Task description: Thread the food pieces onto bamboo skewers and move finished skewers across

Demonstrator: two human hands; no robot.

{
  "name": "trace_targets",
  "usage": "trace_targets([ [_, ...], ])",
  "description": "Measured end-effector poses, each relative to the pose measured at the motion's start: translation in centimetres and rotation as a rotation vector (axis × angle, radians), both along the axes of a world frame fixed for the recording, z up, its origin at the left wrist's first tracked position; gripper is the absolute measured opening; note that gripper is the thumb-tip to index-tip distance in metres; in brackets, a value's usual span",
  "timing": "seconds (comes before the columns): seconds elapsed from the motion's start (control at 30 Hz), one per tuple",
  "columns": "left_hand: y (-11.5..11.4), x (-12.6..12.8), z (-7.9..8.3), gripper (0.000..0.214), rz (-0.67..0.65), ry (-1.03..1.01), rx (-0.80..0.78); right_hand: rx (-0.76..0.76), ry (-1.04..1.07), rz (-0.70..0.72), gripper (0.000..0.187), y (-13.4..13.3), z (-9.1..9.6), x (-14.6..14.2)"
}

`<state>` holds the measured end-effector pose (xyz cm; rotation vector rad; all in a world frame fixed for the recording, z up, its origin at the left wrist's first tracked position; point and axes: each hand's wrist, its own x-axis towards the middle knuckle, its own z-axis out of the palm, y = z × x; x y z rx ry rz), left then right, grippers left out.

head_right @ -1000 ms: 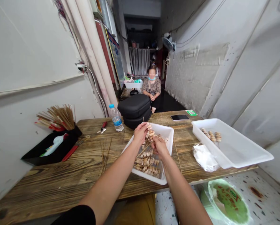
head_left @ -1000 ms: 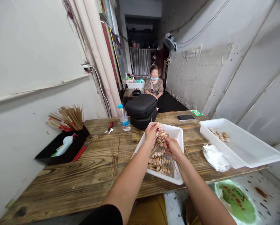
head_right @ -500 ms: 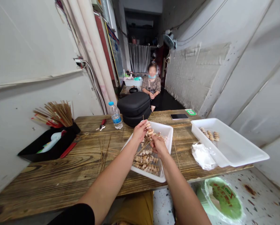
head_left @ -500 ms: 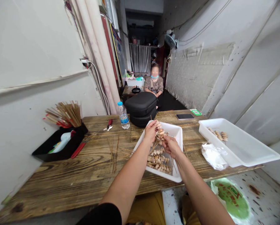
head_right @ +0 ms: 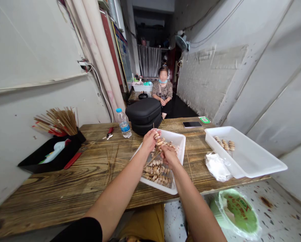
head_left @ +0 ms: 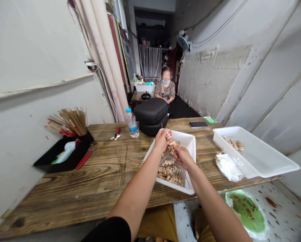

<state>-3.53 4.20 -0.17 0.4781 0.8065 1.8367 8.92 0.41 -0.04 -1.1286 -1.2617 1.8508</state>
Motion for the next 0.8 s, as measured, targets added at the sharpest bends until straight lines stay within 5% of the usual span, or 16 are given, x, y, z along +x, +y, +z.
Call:
trace_targets([
  [0.8, -0.19, -0.33, 0.11, 0.012, -0.037, -0.068, -0.053, -0.002, 0.001, -0.009, 0.025, 0.19, -0.34, -0.03],
])
